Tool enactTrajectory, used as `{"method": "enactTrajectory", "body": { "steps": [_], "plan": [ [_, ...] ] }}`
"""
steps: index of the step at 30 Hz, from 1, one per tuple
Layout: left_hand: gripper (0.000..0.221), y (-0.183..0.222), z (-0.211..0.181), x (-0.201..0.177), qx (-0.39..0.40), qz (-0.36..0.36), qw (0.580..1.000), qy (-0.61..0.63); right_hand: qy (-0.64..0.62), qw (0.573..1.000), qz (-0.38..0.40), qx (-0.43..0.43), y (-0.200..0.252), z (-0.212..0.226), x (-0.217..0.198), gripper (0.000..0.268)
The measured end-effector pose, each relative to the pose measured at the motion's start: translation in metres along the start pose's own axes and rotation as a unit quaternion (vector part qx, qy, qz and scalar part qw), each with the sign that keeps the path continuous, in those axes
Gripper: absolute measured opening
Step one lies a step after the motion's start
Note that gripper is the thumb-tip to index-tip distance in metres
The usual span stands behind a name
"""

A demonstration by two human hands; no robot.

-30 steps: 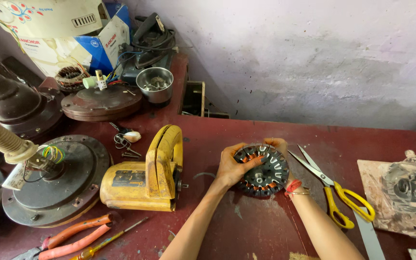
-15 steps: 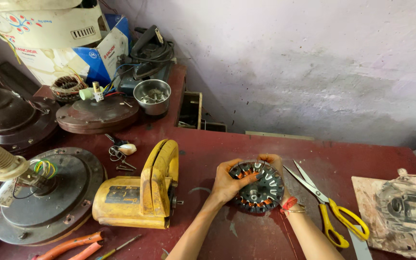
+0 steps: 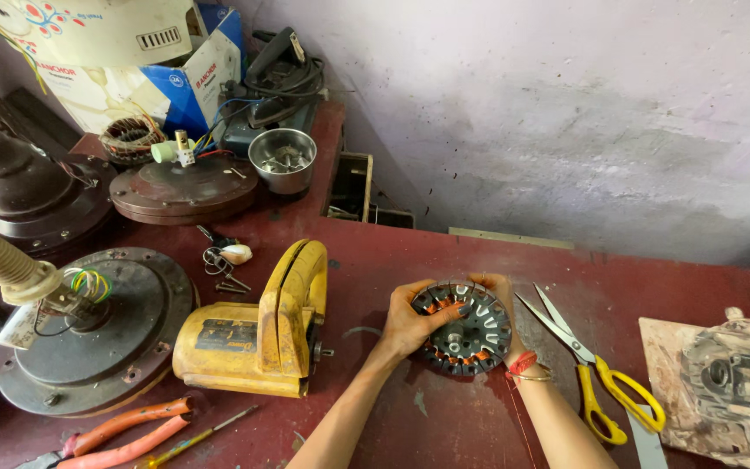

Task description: The person works on a small circular motor stator, using yellow-handled scissors to trim copper wire ends and then inserting and adjusting wires into the stator slots by hand. The person repeatedly trims and inserts wires across multiple slots, rotating the stator as needed.

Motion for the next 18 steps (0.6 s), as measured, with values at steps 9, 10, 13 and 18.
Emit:
{"method": "enactTrajectory", "body": {
  "steps": [9, 10, 13, 18],
  "plan": [
    [0.022, 0.002, 0.002, -0.001, 0.035, 0.013, 0.999, 0.022, -0.023, 0.996, -0.003, 0.090, -0.011, 0.011, 0.004, 0.027],
    [0.021, 0.001, 0.002, 0.000, 0.041, 0.016, 0.999, 0.025, -0.040, 0.992, 0.009, 0.119, -0.014, 0.013, 0.004, 0.022],
    [0.021, 0.001, 0.003, 0.000, 0.035, 0.014, 0.998, 0.043, -0.014, 0.993, 0.031, 0.113, -0.021, 0.032, 0.003, 0.018],
    [0.023, -0.001, 0.006, -0.002, 0.032, 0.011, 0.999, 0.014, -0.047, 0.991, 0.033, 0.119, -0.022, 0.054, 0.001, 0.019]
  ]
}}
Point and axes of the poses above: each hand's wrist, its own y-axis away from the middle knuckle, its own x-axis out of the palm, z = x × y, the point moved 5 cm from there along -y, towards the middle knuckle, and after that the axes turned 8 degrees about x, right-handed, at the moved point
